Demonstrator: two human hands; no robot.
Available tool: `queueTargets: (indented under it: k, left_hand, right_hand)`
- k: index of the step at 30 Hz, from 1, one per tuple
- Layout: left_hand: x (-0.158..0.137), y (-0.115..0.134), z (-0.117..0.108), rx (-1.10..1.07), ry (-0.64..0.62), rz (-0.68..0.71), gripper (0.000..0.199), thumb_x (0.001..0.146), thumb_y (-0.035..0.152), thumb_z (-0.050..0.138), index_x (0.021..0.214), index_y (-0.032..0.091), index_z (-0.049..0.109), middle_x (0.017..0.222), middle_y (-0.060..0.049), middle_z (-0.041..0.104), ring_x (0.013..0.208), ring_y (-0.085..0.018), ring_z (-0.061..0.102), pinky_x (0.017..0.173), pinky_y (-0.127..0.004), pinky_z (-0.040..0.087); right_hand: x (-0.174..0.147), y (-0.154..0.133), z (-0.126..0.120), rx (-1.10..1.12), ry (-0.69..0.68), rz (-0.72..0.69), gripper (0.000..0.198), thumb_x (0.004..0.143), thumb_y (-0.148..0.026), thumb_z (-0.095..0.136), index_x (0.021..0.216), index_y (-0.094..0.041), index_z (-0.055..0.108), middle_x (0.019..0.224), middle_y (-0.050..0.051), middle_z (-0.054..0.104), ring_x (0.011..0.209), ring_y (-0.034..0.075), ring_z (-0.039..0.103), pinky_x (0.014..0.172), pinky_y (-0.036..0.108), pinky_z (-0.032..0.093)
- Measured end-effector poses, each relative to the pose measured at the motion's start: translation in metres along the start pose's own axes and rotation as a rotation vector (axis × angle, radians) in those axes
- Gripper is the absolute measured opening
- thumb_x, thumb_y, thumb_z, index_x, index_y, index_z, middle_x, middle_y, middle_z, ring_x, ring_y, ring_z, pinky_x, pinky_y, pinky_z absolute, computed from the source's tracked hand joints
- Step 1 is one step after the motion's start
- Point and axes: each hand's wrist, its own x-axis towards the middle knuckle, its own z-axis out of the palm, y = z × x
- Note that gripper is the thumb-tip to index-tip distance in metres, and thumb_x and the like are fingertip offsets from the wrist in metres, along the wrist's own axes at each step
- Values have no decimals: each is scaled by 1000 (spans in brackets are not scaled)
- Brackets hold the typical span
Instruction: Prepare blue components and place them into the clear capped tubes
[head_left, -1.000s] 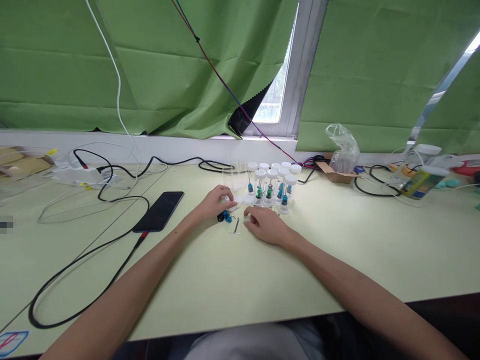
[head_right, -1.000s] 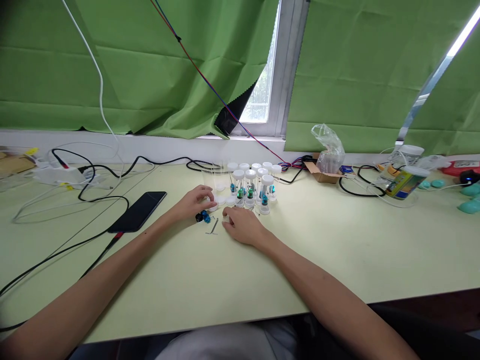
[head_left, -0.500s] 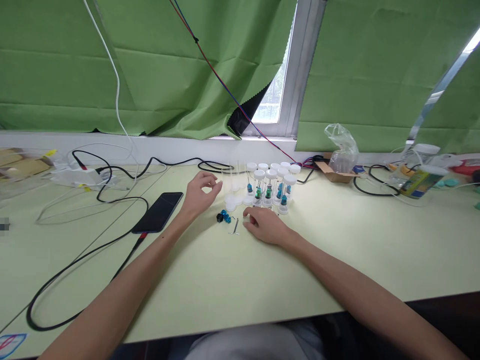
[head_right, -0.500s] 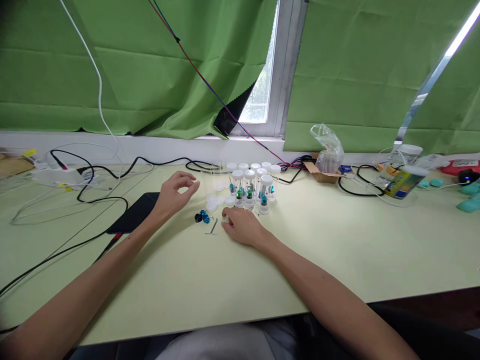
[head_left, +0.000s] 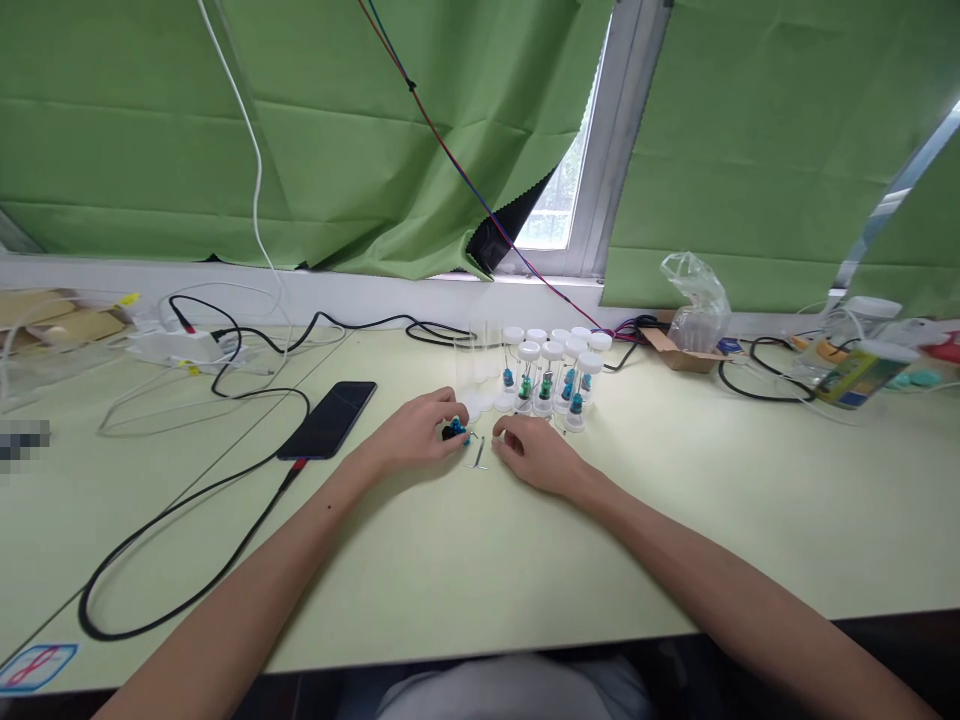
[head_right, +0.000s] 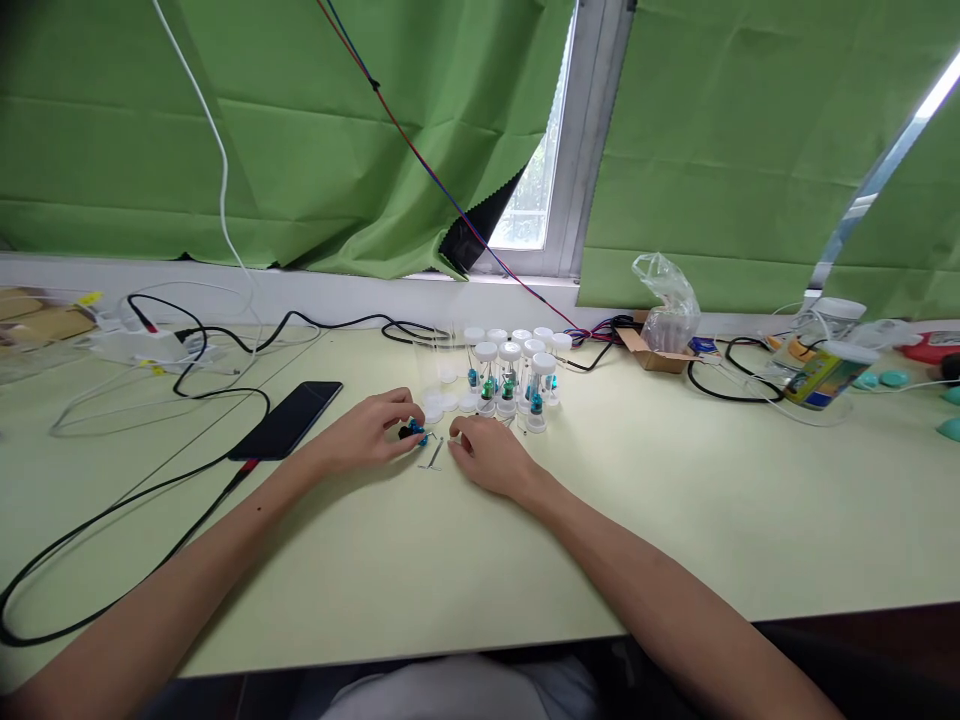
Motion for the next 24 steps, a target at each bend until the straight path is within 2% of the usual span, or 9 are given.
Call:
queueTargets:
  k: [4, 9, 14, 24]
  left_hand:
    - [-3, 5, 1, 13, -66, -13, 22, 75, 26, 56, 95, 28, 66, 94, -3, 57, 66, -18, 57, 64, -32, 43]
    - [-4, 5, 6, 48, -74, -17, 28, 70, 20, 54, 94, 29, 67, 98, -4, 53, 61, -18, 56, 59, -32, 40]
    - [-2, 3, 7, 128, -107, -12, 26, 72, 19, 51, 94, 27, 64, 98, -5, 51, 61, -16, 53, 57, -30, 38]
    - [-2, 8, 4, 121, -148, -27, 21, 77, 22, 51, 95, 23, 62, 104, -5, 52, 70, -18, 58, 63, -31, 42]
  right_hand:
    - [1, 0, 0, 17, 37, -20, 14, 90, -17, 51, 93, -17, 64, 75, 1, 63, 68, 13, 54, 63, 24, 37]
    - [1, 0, 0, 28, 67, -37, 15, 89, -14, 50, 89, -16, 64, 73, 1, 63, 65, 12, 53, 62, 24, 37]
    - [1, 2, 2, 45, 68, -41, 14, 88, -14, 50, 87, -17, 64, 69, -1, 61, 63, 11, 52, 61, 23, 37]
    - [2, 4, 3, 50, 77, -55, 13, 88, -14, 52, 85, -17, 64, 68, -1, 62, 61, 11, 52, 60, 23, 38]
